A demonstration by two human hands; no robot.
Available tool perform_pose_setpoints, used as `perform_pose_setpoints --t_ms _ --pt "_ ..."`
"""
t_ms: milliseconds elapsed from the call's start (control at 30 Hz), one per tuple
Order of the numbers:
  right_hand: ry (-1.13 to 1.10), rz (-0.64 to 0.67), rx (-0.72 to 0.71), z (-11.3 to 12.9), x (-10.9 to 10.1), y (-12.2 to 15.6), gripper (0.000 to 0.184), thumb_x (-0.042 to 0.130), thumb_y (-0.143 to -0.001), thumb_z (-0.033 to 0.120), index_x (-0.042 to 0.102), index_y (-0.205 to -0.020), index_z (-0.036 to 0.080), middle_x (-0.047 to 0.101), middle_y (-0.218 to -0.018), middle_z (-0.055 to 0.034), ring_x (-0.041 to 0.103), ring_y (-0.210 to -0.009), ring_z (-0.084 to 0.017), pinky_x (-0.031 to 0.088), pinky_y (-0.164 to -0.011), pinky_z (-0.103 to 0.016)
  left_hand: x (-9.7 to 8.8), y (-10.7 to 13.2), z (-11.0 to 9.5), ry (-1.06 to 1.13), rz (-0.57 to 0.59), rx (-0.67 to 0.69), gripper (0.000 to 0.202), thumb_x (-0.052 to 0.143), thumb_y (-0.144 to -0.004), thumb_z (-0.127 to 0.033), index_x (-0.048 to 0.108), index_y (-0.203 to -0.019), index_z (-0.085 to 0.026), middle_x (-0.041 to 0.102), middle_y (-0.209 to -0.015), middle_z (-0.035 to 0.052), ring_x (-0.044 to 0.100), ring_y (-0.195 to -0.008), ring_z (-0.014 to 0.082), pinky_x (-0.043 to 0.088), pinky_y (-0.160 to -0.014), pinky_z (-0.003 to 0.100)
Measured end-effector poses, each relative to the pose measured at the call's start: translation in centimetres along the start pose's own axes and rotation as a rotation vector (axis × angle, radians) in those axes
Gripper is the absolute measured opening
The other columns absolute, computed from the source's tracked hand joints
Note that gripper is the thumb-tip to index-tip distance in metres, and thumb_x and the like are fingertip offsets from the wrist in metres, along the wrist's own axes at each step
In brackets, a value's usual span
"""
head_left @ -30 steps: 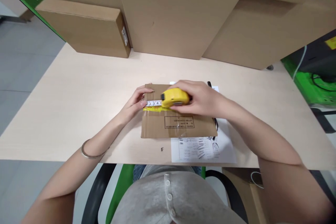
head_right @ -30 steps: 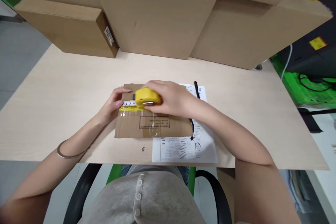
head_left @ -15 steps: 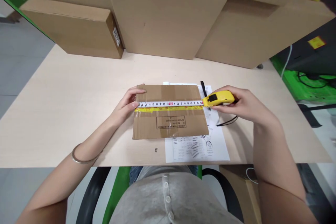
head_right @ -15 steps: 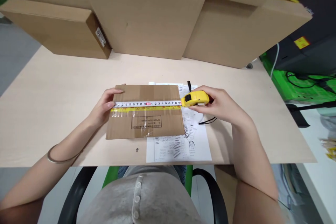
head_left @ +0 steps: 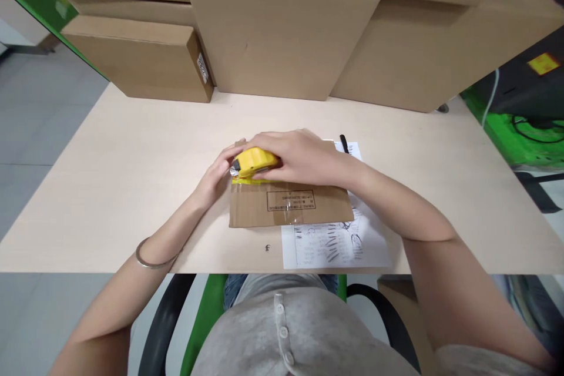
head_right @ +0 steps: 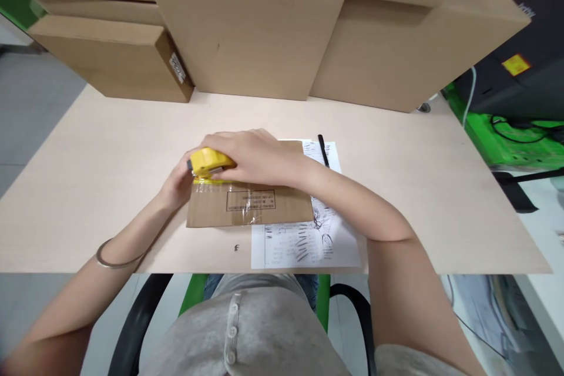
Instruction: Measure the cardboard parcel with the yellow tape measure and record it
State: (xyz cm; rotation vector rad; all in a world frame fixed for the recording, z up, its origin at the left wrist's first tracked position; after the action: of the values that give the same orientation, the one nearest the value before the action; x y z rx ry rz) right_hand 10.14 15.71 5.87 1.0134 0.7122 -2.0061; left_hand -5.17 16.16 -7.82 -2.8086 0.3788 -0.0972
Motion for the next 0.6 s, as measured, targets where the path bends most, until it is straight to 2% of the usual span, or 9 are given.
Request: perform_pose_setpoints --t_ms 100,167,233,300,367,400,467,533,600 --pt "-0.074 -0.038 -0.085 0.9 -0.2 0.2 0.026 0.063 -0.094 0.026 0.067 -0.119 0.029 0.075 -0.124 -0.0002 0.068 -0.108 -0.021 0.042 -0.086 -0.031 -0.2 -0.1 -1.6 -0.128 0.027 0.044 0.059 0.03 -0.108 -0.062 0.068 -0.141 -0.03 0.056 -0.16 0.0055 0.037 -0.158 0.0334 0.019 -0.134 0.059" --pt "-0.138 -0.058 -0.113 0.8 -1.8 2.0 0.028 0.069 -0.087 0.022 0.067 -0.113 0.028 0.076 -0.117 -0.0001 0.068 -0.104 -0.021 0.044 -0.087 -0.032 0.1 -0.2 -4.2 -0.32 0.033 0.073 0.058 0.033 -0.108 -0.061 0.068 -0.14 -0.029 0.053 -0.162 0.005 0.033 -0.16 0.0344 0.017 -0.135 0.06" --pt "-0.198 -0.032 -0.102 0.4 -3.3 4.5 0.028 0.074 -0.08 0.019 0.065 -0.106 0.026 0.076 -0.11 -0.0015 0.069 -0.099 -0.021 0.047 -0.086 -0.033 0.9 0.0 -7.8 -0.514 -0.003 0.117 0.045 0.049 -0.106 -0.053 0.064 -0.144 -0.033 0.051 -0.164 0.0031 0.03 -0.162 0.0338 0.02 -0.134 0.06" --pt "-0.229 0.054 -0.073 0.4 -4.0 6.8 0.028 0.076 -0.077 0.018 0.064 -0.101 0.025 0.075 -0.106 -0.0023 0.068 -0.094 -0.02 0.049 -0.084 -0.033 3.4 0.5 -11.6 -0.654 0.03 0.199 0.05 0.062 -0.102 -0.044 0.055 -0.15 -0.034 0.054 -0.16 0.0059 0.044 -0.155 0.0331 0.033 -0.13 0.059" --pt "-0.209 0.16 -0.06 0.9 -3.7 8.5 0.025 0.073 -0.079 0.015 0.064 -0.1 0.025 0.074 -0.104 -0.0024 0.067 -0.092 -0.019 0.049 -0.083 -0.033 7.2 1.2 -13.6 -0.775 0.191 0.237 0.053 0.064 -0.101 -0.04 0.051 -0.151 -0.029 0.059 -0.154 0.0107 0.055 -0.146 0.0321 0.045 -0.124 0.056" --pt "-0.185 0.207 -0.067 1.4 -3.3 9.1 0.023 0.071 -0.08 0.013 0.064 -0.1 0.025 0.074 -0.102 -0.0024 0.066 -0.091 -0.019 0.048 -0.082 -0.032 9.2 1.8 -14.1 -0.823 0.277 0.276 0.057 0.064 -0.1 -0.043 0.048 -0.152 -0.025 0.06 -0.153 0.014 0.057 -0.145 0.0332 0.049 -0.121 0.057" --pt "-0.135 0.272 -0.086 2.2 -2.3 9.6 0.024 0.067 -0.081 0.009 0.065 -0.098 0.025 0.075 -0.101 -0.0022 0.063 -0.09 -0.019 0.047 -0.078 -0.031 12.0 2.7 -13.9 -0.911 0.371 0.316 0.055 0.06 -0.102 -0.044 0.046 -0.149 -0.019 0.06 -0.152 0.0197 0.057 -0.145 0.0348 0.054 -0.116 0.055" --pt "-0.1 0.309 -0.095 2.7 -1.5 9.6 0.025 0.064 -0.081 0.006 0.066 -0.097 0.025 0.075 -0.1 -0.0018 0.059 -0.087 -0.019 0.046 -0.075 -0.031 13.6 3.5 -13.1 -0.958 0.425 0.356 0.048 0.056 -0.104 -0.047 0.05 -0.14 -0.014 0.064 -0.146 0.0235 0.061 -0.141 0.036 0.059 -0.11 0.053" --pt "-0.071 0.328 -0.082 2.4 -1.2 9.2 0.027 0.062 -0.08 0.004 0.067 -0.097 0.025 0.074 -0.101 -0.0021 0.057 -0.086 -0.019 0.046 -0.074 -0.031 14.2 4.0 -12.2 -1.001 0.457 0.398 0.045 0.053 -0.104 -0.049 0.055 -0.13 -0.013 0.066 -0.142 0.0256 0.063 -0.138 0.0376 0.059 -0.109 0.053"
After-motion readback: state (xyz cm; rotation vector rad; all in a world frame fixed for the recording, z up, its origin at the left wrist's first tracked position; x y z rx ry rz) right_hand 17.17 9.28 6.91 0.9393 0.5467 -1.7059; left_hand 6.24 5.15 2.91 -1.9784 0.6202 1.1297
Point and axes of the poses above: each hand's wrist, its own y-axis away from the middle knuckle, its own x-axis out of the palm, z = x × y, the point moved 9 cm from there along -y, towards the middle knuckle
